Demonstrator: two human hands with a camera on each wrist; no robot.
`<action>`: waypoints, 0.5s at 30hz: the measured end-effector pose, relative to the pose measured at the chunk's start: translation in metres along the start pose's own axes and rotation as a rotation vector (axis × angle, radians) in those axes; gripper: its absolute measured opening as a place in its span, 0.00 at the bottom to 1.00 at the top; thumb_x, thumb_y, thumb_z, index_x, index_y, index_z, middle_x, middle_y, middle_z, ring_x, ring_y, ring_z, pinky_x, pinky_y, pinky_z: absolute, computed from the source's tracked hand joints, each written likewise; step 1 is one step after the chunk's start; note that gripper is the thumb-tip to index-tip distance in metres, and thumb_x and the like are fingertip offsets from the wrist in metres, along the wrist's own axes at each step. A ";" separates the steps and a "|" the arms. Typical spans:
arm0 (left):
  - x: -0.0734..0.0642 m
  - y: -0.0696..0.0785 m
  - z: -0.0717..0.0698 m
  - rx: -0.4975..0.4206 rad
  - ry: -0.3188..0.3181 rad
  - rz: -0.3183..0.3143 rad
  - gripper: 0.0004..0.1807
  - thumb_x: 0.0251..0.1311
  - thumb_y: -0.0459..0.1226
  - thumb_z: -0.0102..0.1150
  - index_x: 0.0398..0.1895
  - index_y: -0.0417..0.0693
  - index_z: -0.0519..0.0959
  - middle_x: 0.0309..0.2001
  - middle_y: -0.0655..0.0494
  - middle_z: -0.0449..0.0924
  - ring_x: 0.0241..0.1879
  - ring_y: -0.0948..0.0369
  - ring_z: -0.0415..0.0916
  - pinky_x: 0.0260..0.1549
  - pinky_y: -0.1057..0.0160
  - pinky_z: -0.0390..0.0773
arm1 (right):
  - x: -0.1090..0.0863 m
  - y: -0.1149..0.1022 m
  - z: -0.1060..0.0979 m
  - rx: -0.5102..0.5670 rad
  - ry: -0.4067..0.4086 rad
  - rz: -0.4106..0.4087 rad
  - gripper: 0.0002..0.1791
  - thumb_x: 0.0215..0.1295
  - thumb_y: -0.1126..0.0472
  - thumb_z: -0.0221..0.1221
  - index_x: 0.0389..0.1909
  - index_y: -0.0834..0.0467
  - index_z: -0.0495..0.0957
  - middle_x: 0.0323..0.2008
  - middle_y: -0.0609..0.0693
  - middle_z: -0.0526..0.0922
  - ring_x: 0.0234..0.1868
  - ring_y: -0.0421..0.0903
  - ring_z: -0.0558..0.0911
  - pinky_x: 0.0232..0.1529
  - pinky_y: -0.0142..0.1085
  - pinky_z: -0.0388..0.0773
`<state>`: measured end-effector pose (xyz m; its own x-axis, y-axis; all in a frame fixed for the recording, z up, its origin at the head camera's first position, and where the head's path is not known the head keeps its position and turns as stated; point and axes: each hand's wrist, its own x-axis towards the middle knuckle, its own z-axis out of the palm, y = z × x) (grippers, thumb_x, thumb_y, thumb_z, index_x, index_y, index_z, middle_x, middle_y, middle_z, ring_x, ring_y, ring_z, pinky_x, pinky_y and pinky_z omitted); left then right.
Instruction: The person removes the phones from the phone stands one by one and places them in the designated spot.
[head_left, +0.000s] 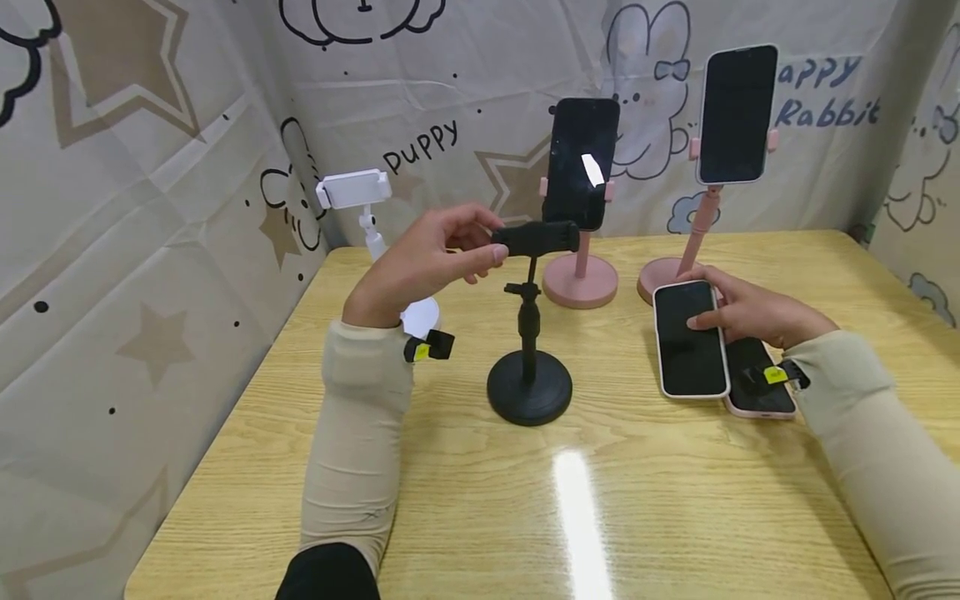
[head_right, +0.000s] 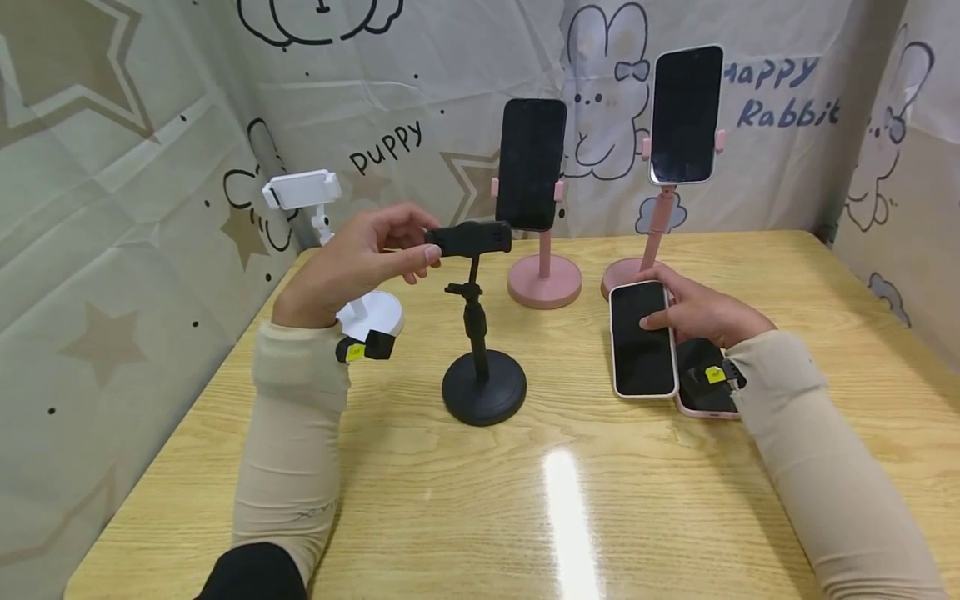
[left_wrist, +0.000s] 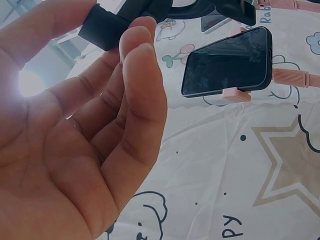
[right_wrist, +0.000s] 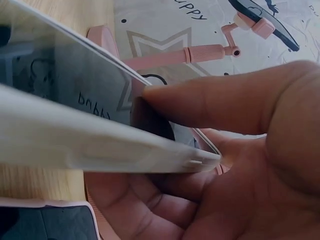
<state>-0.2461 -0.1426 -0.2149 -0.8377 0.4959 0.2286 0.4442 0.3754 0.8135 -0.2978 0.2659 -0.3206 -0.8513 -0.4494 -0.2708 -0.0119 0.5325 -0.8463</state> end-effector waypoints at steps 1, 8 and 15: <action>0.000 0.000 0.000 0.003 0.001 0.001 0.16 0.63 0.41 0.61 0.51 0.45 0.75 0.39 0.48 0.81 0.35 0.54 0.77 0.38 0.56 0.78 | 0.000 0.000 0.000 0.004 -0.005 0.002 0.36 0.66 0.68 0.56 0.70 0.52 0.48 0.57 0.68 0.64 0.42 0.54 0.81 0.45 0.49 0.80; 0.000 0.000 0.000 0.012 0.008 0.003 0.16 0.63 0.41 0.62 0.51 0.45 0.75 0.39 0.46 0.81 0.35 0.53 0.77 0.38 0.56 0.78 | 0.004 0.004 -0.001 -0.034 -0.023 0.023 0.37 0.66 0.66 0.58 0.69 0.51 0.48 0.59 0.68 0.58 0.47 0.58 0.77 0.46 0.51 0.80; 0.000 0.000 0.000 0.013 0.008 -0.009 0.16 0.63 0.42 0.61 0.51 0.46 0.75 0.39 0.47 0.81 0.35 0.53 0.77 0.38 0.55 0.78 | 0.006 0.003 0.004 -0.181 0.018 -0.006 0.35 0.65 0.69 0.58 0.68 0.57 0.50 0.68 0.69 0.46 0.57 0.70 0.64 0.43 0.61 0.78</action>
<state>-0.2460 -0.1421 -0.2149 -0.8443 0.4859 0.2258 0.4406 0.3897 0.8087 -0.3004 0.2619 -0.3266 -0.8603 -0.4408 -0.2561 -0.1099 0.6509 -0.7512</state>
